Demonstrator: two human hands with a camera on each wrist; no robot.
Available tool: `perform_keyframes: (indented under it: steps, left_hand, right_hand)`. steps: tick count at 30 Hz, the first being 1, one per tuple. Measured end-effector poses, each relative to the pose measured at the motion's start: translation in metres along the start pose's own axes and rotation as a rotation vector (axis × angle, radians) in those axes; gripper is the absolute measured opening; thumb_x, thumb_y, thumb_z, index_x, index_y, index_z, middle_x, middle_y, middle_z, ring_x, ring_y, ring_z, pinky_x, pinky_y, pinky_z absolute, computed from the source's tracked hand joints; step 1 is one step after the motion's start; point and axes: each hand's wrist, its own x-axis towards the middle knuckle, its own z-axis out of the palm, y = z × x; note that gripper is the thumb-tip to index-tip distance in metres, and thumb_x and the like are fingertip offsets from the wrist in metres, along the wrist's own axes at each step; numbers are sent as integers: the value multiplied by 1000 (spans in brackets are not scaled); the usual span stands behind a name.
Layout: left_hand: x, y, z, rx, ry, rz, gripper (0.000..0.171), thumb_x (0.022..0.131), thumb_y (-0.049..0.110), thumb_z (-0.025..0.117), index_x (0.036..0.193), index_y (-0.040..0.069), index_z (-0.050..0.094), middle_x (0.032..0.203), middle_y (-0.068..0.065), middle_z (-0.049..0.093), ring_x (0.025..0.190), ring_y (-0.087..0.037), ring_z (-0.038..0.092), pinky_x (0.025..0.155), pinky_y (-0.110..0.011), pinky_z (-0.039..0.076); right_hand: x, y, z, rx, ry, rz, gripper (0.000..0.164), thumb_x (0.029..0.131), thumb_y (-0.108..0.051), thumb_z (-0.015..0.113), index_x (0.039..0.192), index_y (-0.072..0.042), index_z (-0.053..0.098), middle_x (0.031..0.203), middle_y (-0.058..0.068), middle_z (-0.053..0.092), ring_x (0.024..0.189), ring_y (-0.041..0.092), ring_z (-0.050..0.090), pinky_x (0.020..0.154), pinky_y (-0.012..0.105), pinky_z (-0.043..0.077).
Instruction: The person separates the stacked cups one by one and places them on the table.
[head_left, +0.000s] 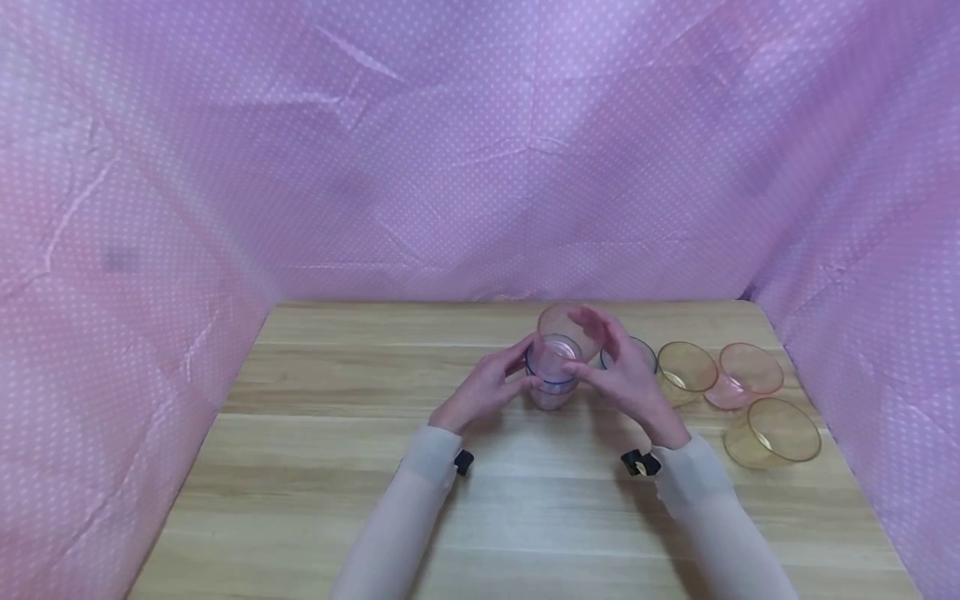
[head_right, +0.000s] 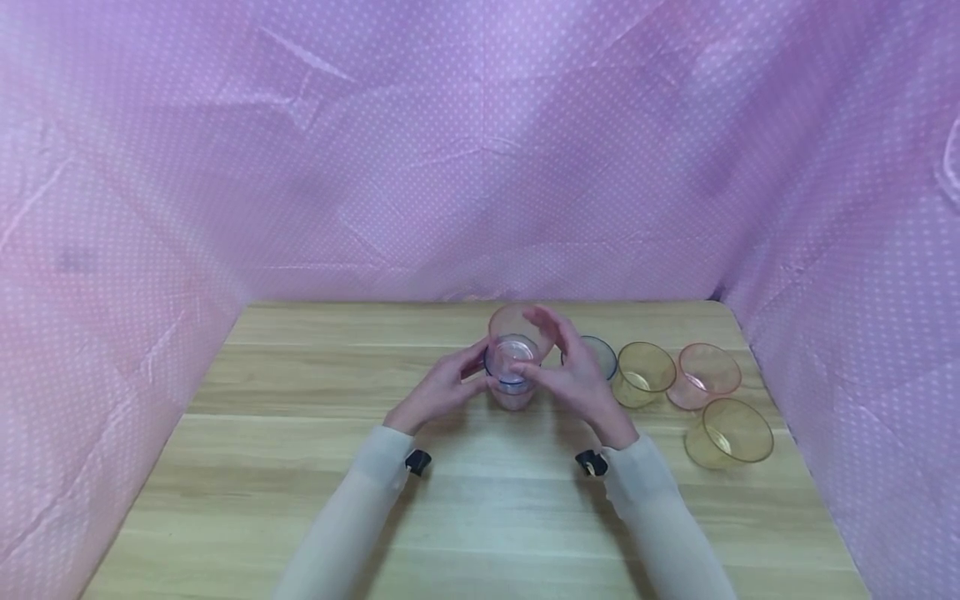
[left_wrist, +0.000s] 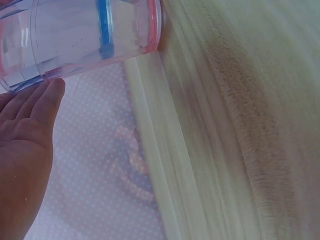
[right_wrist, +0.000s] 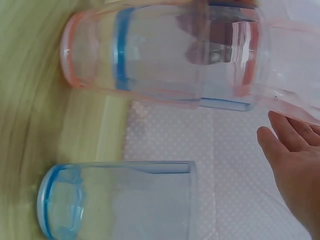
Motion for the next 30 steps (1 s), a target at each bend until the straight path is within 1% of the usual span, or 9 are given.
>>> perform_keyframes:
  steps: [2, 5, 8, 12, 15, 18, 22, 25, 30]
  left_hand:
    - [0, 0, 0, -13, 4, 7, 75, 100, 20, 70, 162, 4, 30, 159, -18, 42, 137, -31, 54, 116, -30, 43]
    - [0, -1, 1, -23, 5, 11, 75, 100, 19, 70, 161, 1, 31, 159, -20, 41, 137, -32, 54, 116, -29, 44]
    - [0, -1, 2, -15, 8, 7, 74, 100, 19, 70, 161, 1, 32, 159, -19, 42, 137, -31, 54, 115, -29, 44]
    - [-1, -1, 2, -4, 11, -13, 74, 100, 22, 71, 162, 5, 32, 159, -18, 43, 137, -28, 54, 115, -29, 44]
    - [-2, 0, 2, -6, 13, -26, 74, 101, 23, 70, 162, 8, 32, 159, -17, 43, 137, -29, 54, 116, -30, 44]
    - [-3, 1, 2, -8, 16, -26, 74, 101, 23, 70, 162, 8, 32, 159, -17, 42, 136, -30, 55, 115, -31, 44]
    - [-3, 0, 3, -6, 27, -19, 74, 101, 23, 70, 162, 7, 32, 159, -17, 42, 136, -30, 55, 115, -30, 45]
    - [-3, -1, 3, -6, 32, -21, 74, 101, 24, 71, 162, 7, 33, 160, -17, 42, 136, -29, 55, 115, -29, 44]
    - [-2, -1, 4, -1, 30, -31, 74, 101, 25, 71, 162, 8, 33, 160, -16, 41, 136, -29, 55, 115, -29, 44]
  right_hand:
    - [-1, -3, -1, 9, 31, -21, 83, 80, 13, 82, 151, 4, 41, 148, 24, 54, 139, 18, 50, 118, 19, 37]
    - [-4, -8, -3, 36, 71, -43, 83, 78, 17, 80, 151, 5, 42, 147, 27, 54, 136, 10, 53, 116, 19, 38]
    - [-7, -12, -4, 57, 100, -45, 83, 78, 19, 79, 151, 4, 43, 147, 27, 54, 135, 12, 54, 116, 20, 39]
    - [-10, -16, -6, 72, 126, -49, 84, 77, 21, 78, 152, 3, 43, 146, 28, 54, 134, 14, 55, 115, 21, 40]
    - [-13, -18, -9, 89, 141, -75, 85, 76, 24, 77, 152, 5, 42, 146, 27, 55, 134, 13, 54, 116, 22, 41]
    - [-15, -19, -11, 111, 154, -105, 86, 75, 26, 75, 151, 7, 41, 145, 23, 56, 135, 14, 54, 116, 23, 40]
    - [-20, -21, -16, 122, 170, -114, 86, 74, 27, 76, 151, 7, 42, 145, 14, 59, 135, 14, 54, 117, 23, 40]
    - [-23, -22, -20, 124, 184, -105, 86, 73, 28, 75, 150, 7, 43, 145, 12, 60, 135, 14, 54, 116, 22, 40]
    - [-30, -25, -27, 134, 205, -101, 85, 73, 29, 74, 150, 6, 44, 145, 13, 59, 136, 17, 53, 115, 23, 41]
